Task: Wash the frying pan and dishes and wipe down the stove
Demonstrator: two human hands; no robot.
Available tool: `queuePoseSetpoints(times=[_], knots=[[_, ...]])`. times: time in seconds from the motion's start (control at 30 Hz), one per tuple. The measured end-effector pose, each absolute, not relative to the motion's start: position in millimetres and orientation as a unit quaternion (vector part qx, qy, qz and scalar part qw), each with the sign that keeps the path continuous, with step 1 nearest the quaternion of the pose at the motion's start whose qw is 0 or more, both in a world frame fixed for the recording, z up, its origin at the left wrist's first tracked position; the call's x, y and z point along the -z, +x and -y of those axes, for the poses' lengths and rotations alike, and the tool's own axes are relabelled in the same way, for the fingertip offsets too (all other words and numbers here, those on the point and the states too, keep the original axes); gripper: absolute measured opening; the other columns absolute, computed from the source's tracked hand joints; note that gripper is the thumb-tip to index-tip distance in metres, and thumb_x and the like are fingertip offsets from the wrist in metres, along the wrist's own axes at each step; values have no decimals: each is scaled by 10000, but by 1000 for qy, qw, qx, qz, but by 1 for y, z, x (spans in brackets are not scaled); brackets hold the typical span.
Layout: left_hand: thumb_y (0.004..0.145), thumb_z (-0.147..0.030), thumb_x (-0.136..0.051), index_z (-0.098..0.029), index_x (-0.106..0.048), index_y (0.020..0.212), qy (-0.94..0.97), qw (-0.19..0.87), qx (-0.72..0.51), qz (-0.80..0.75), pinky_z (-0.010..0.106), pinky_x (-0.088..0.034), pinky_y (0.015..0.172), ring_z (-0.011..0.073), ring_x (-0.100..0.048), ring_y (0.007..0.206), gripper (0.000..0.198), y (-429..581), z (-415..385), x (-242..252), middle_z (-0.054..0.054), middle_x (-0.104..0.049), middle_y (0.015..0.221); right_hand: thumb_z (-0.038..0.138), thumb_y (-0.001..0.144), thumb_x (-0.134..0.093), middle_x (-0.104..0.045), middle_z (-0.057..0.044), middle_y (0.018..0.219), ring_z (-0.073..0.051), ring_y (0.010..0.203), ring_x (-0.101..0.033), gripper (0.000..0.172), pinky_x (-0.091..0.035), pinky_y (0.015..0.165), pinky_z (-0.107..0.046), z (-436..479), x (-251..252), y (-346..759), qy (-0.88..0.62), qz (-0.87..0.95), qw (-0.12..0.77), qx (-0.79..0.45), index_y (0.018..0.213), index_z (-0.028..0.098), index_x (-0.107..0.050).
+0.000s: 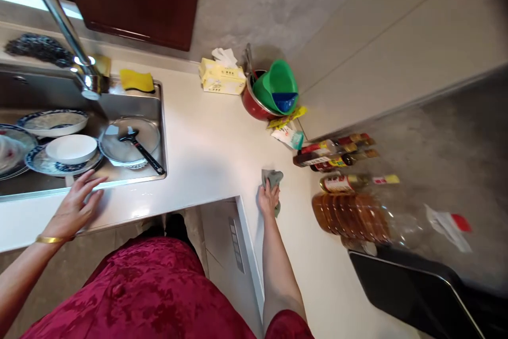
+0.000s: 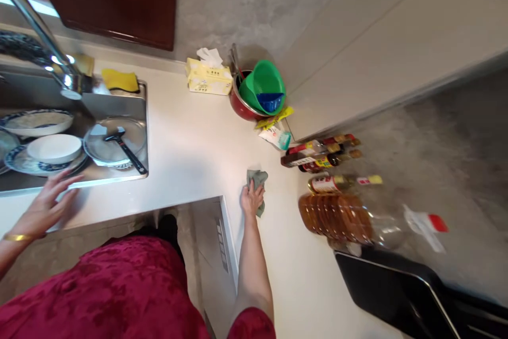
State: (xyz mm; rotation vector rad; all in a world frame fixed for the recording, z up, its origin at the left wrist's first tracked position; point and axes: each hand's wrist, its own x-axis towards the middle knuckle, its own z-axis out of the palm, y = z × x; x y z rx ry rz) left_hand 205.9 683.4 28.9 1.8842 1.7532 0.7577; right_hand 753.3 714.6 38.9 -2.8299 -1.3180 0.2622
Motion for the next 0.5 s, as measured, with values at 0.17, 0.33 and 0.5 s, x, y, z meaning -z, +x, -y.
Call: queuePoseSetpoints(times=[0.17, 0.33, 0.5], knots=[[905, -380, -357, -148, -524, 1180, 675, 211, -281, -649, 439, -331, 1042, 253, -343, 1290, 397, 224, -681, -37, 136, -341, 1390, 385, 907, -327, -214, -98, 1489, -303, 1357, -144, 476, -210, 1022, -518, -801, -36, 662, -800, 594, -18, -87, 1378, 320, -338], [900, -392, -359, -169, -518, 1205, 626, 217, -267, -700, 328, -520, 777, 272, -364, 1268, 410, 238, -665, -48, 133, -354, 1380, 263, 894, -353, -394, -108, 1388, -318, 1202, -356, 429, -343, 901, -506, -786, -27, 530, -673, 726, 68, -126, 1303, 311, -471], [882, -408, -384, -173, -528, 1197, 577, 212, -273, -740, 207, -494, 524, 281, -400, 1233, 418, 251, -655, -64, 137, -348, 1378, 158, 827, -425, -586, -62, 1165, -224, 1043, -501, 413, -402, 911, -404, -758, -15, 395, -520, 725, 250, -378, 1204, 254, -563]])
